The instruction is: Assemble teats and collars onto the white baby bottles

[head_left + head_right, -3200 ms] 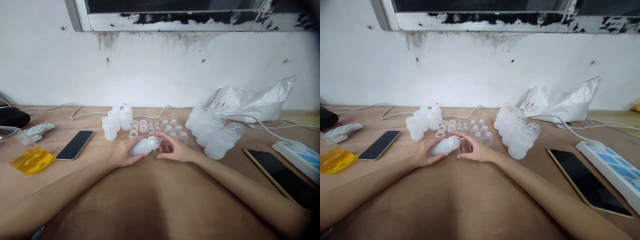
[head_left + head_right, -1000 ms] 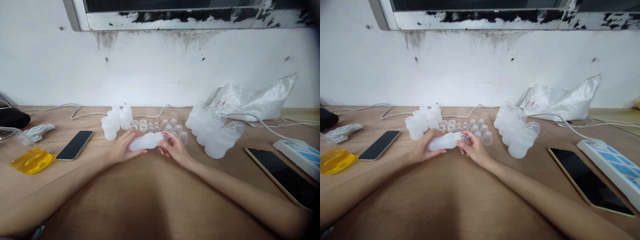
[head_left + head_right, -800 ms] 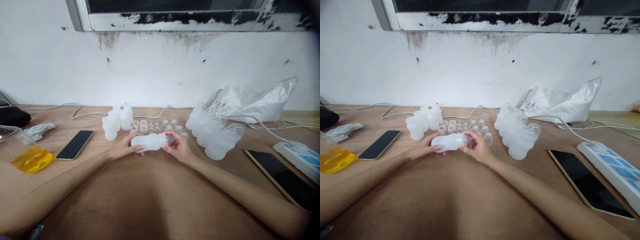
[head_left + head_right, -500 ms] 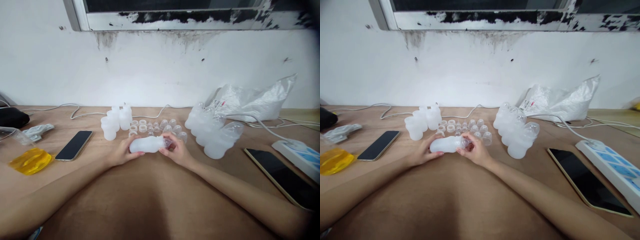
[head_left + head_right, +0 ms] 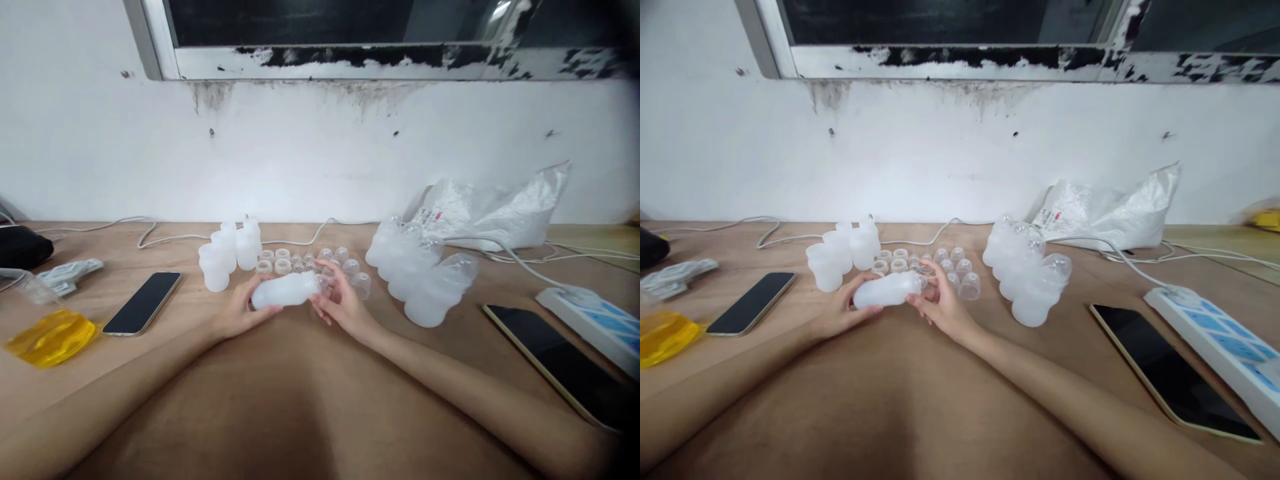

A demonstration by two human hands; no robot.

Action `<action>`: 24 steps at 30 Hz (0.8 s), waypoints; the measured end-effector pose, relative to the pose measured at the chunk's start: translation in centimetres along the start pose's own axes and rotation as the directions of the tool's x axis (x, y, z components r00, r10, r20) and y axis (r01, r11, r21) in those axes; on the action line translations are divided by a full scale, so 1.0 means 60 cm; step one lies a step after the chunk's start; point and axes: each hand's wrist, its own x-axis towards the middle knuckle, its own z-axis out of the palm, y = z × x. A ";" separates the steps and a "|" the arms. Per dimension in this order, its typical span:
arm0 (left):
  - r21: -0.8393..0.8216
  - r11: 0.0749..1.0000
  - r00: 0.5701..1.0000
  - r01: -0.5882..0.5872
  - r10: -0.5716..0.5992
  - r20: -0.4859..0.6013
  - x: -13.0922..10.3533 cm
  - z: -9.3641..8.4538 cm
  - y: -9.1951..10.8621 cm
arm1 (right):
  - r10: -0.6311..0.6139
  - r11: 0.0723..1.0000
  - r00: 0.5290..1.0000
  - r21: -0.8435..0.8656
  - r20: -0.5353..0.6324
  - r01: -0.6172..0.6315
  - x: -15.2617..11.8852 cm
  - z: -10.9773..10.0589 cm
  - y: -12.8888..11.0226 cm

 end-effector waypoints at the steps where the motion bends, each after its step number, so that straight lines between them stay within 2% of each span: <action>1: 0.004 1.000 0.999 -0.006 0.005 0.033 -0.001 0.000 0.000 | -0.003 1.000 1.000 -0.029 0.016 0.004 0.001 -0.003 -0.002; 4: 0.066 0.996 0.998 -0.065 0.064 0.020 -0.005 0.004 -0.001 | -0.033 0.994 0.999 -0.109 0.003 0.033 0.000 -0.006 -0.009; 8: 0.155 0.977 0.989 -0.143 0.148 -0.019 -0.010 0.011 -0.004 | -0.059 0.990 0.998 -0.127 -0.026 0.055 -0.002 -0.001 -0.009; 12: 0.187 0.976 0.992 -0.114 0.121 -0.031 -0.005 0.010 -0.007 | -0.008 0.998 1.000 -0.069 -0.020 0.006 0.002 0.002 -0.003; 15: 0.205 0.971 0.990 -0.122 0.134 -0.044 -0.003 0.007 -0.009 | 0.046 0.997 0.998 -0.058 0.038 -0.044 0.004 0.000 -0.004; 18: 0.214 0.972 0.995 -0.093 0.099 -0.016 -0.009 0.002 -0.008 | 0.035 0.975 0.991 -0.222 0.130 -0.006 -0.004 -0.010 -0.008; 21: 0.206 0.978 0.999 -0.044 0.048 -0.012 -0.021 -0.005 -0.006 | -0.103 0.850 0.985 -0.503 0.138 0.159 -0.018 -0.030 -0.007; 24: 0.220 0.976 1.000 0.008 -0.009 0.001 -0.029 -0.011 -0.005 | -0.335 0.672 0.941 -0.689 0.046 0.273 -0.031 -0.056 0.003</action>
